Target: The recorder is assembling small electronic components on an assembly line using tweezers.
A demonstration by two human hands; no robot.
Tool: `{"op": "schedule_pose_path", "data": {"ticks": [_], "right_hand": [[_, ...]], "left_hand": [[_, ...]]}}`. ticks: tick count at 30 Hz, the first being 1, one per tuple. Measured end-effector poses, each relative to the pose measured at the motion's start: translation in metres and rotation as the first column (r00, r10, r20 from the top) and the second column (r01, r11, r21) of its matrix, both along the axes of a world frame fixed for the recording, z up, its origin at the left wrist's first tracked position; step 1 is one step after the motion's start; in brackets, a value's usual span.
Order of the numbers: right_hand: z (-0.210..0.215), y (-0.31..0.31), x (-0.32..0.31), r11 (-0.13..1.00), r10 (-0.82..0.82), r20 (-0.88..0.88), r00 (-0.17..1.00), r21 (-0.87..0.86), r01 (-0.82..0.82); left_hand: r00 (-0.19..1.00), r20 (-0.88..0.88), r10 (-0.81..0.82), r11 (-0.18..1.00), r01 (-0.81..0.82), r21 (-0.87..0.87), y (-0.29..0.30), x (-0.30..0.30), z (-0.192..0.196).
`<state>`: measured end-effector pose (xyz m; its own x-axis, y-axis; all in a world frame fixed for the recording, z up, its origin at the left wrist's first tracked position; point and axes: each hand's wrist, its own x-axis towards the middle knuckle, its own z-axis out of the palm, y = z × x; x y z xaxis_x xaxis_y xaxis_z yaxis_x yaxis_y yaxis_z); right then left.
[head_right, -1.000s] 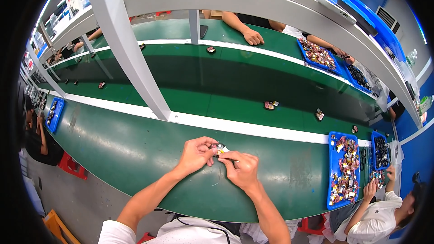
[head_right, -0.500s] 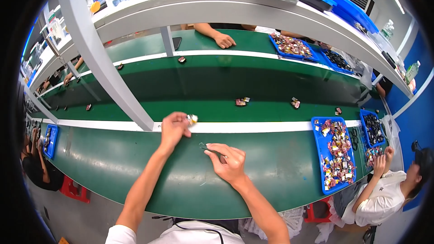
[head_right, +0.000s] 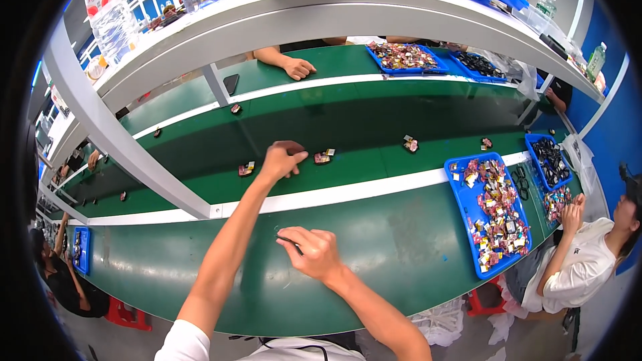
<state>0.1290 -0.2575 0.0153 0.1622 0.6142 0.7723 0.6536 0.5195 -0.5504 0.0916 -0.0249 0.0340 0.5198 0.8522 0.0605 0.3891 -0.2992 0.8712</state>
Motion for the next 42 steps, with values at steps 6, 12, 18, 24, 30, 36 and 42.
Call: {"op": "schedule_pose_path", "data": {"ticks": [6, 12, 18, 24, 30, 36, 42], "right_hand": [[0.001, 0.004, 0.002, 1.0, -0.006, 0.001, 1.0, -0.029, 0.006], [-0.003, 0.004, -0.002, 1.0, 0.008, 0.019, 1.0, -0.027, -0.007], [0.005, -0.005, -0.009, 0.98, 0.007, -0.178, 0.984, -0.194, -0.042], [-0.006, 0.003, -0.005, 0.925, 0.108, -0.675, 0.73, -0.201, -0.322], [0.001, 0.003, -0.01, 0.848, 0.116, -0.863, 0.492, -0.172, -0.501], [0.001, -0.002, -0.019, 0.881, 0.075, -0.661, 0.747, -0.307, -0.361], [-0.002, 0.0, -0.019, 0.909, 0.025, -0.603, 0.797, -0.318, -0.269]], "left_hand": [[0.997, -0.063, 0.042, 0.986, -0.052, -0.161, -0.003, 0.03, -0.006], [0.99, 0.037, 0.136, 0.977, -0.128, -0.168, -0.01, 0.027, -0.008], [0.99, 0.114, 0.079, 0.995, -0.085, 0.049, -0.043, -0.021, 0.008], [0.955, 0.236, 0.18, 0.982, -0.162, -0.094, -0.116, -0.104, 0.01], [0.853, 0.406, 0.327, 0.945, -0.309, -0.112, -0.173, -0.139, -0.013], [0.821, 0.453, 0.348, 0.936, -0.333, -0.115, -0.172, -0.139, -0.015], [0.809, 0.479, 0.342, 0.938, -0.322, -0.127, -0.174, -0.139, -0.017]]}}
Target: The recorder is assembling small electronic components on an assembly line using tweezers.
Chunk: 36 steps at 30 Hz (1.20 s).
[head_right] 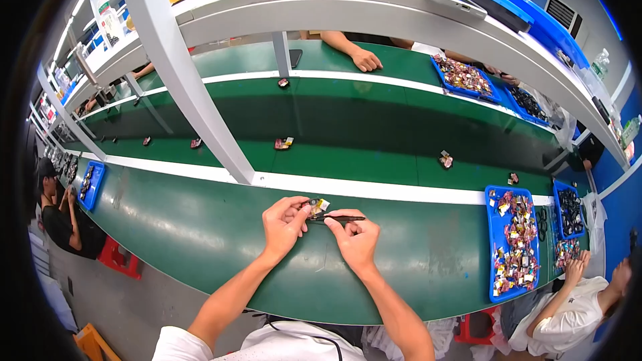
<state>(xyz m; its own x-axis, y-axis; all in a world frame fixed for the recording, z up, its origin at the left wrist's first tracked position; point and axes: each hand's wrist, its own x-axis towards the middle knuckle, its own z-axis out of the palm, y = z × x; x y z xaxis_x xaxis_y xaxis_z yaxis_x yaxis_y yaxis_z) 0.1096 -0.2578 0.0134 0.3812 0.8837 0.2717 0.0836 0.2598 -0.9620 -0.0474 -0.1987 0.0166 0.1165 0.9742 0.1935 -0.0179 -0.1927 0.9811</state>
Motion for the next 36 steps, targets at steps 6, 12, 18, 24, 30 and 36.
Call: {"op": "schedule_pose_path", "data": {"ticks": [6, 12, 18, 24, 30, 36], "right_hand": [[0.001, -0.001, 0.004, 0.999, -0.042, 0.118, 0.992, -0.02, 0.044], [0.004, 0.0, 0.006, 0.999, -0.005, -0.011, 1.0, -0.047, 0.004], [-0.002, 0.003, 0.008, 0.995, 0.067, -0.271, 0.96, -0.059, -0.086], [0.004, 0.002, 0.011, 0.987, 0.102, -0.344, 0.933, -0.083, -0.138], [0.005, 0.002, 0.017, 0.97, 0.144, -0.399, 0.906, -0.127, -0.21], [0.007, 0.001, 0.017, 0.969, 0.129, -0.406, 0.905, -0.143, -0.202]], "left_hand": [[1.0, 0.002, -0.019, 1.0, 0.019, -0.001, 0.0, 0.003, -0.001], [0.998, -0.004, -0.059, 0.998, 0.059, 0.004, -0.002, 0.004, -0.001], [0.996, -0.029, -0.086, 0.996, 0.087, 0.014, -0.005, 0.005, 0.002], [0.994, -0.066, -0.086, 0.994, 0.09, 0.064, -0.006, 0.004, 0.002], [0.994, -0.067, -0.09, 0.992, 0.095, 0.083, -0.007, 0.004, 0.004], [0.994, -0.068, -0.084, 0.988, 0.092, 0.122, -0.007, 0.005, 0.004]]}}
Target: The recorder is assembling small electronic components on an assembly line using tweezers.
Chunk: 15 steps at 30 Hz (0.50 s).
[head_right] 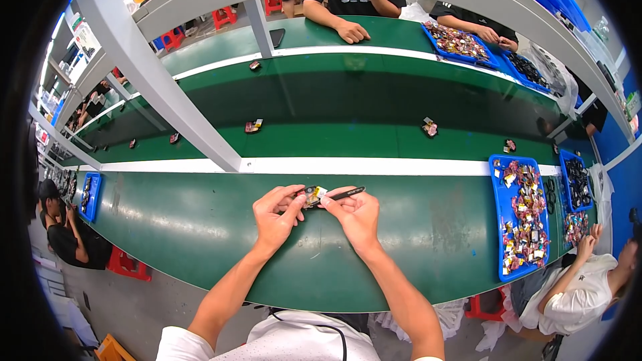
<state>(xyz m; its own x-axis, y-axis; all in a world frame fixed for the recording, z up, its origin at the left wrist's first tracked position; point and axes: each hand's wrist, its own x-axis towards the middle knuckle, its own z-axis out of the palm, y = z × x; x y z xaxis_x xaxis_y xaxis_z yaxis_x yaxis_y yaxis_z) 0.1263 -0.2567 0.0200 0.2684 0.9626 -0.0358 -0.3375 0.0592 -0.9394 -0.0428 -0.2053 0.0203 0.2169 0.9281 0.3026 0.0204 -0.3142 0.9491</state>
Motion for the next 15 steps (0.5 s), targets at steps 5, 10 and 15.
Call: {"op": "schedule_pose_path", "data": {"ticks": [5, 10, 15], "right_hand": [[0.003, -0.0002, 0.0013, 1.0, 0.012, 0.02, 1.0, -0.026, -0.012], [-0.0001, -0.0007, -0.0023, 0.998, -0.048, 0.063, 0.997, 0.053, 0.045], [0.0022, -0.0057, -0.0022, 0.976, -0.133, 0.36, 0.924, 0.208, 0.06]], "left_hand": [[1.0, -0.019, 0.013, 0.999, -0.012, 0.033, -0.0006, -0.0005, 0.0001], [0.999, -0.032, -0.036, 0.996, 0.034, -0.078, -0.0005, -0.0005, 0.0059], [0.973, 0.156, -0.171, 0.939, 0.209, -0.274, 0.0061, -0.0088, 0.0023]]}}
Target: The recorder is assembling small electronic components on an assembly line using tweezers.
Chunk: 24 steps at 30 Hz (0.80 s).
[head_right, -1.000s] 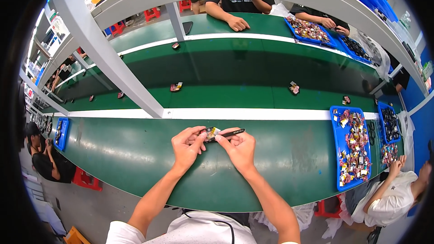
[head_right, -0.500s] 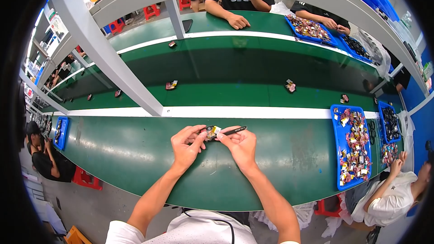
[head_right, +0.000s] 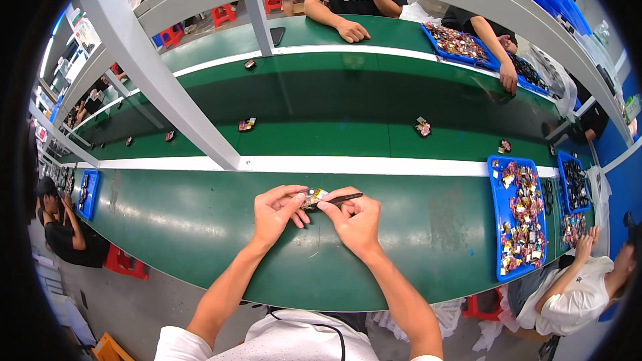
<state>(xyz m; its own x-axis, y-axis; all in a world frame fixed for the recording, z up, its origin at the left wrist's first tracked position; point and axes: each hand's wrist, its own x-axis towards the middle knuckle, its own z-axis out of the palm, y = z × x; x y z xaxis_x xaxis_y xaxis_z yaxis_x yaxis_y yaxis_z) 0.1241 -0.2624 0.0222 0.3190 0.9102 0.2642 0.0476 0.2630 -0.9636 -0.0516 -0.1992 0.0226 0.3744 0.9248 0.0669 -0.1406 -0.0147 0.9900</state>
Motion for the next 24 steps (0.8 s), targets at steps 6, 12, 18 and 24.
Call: {"op": "schedule_pose_path", "data": {"ticks": [6, 12, 18, 24], "right_hand": [[0.007, -0.004, -0.002, 0.996, -0.053, 0.093, 0.994, 0.081, 0.046], [0.008, -0.006, -0.003, 0.989, -0.097, 0.181, 0.979, 0.129, 0.075], [0.007, -0.005, -0.004, 0.989, -0.101, 0.202, 0.974, 0.122, 0.077], [0.005, -0.004, -0.004, 0.987, -0.106, 0.231, 0.967, 0.145, 0.074]], "left_hand": [[0.988, 0.11, -0.105, 0.99, 0.114, -0.08, 0.003, -0.005, -0.001], [0.987, 0.128, -0.098, 0.992, 0.106, -0.061, 0.003, -0.005, 0.002], [0.988, 0.131, -0.085, 0.995, 0.09, -0.038, 0.005, -0.006, 0.001], [0.987, 0.136, -0.09, 0.995, 0.096, -0.04, 0.007, -0.007, -0.002]]}}
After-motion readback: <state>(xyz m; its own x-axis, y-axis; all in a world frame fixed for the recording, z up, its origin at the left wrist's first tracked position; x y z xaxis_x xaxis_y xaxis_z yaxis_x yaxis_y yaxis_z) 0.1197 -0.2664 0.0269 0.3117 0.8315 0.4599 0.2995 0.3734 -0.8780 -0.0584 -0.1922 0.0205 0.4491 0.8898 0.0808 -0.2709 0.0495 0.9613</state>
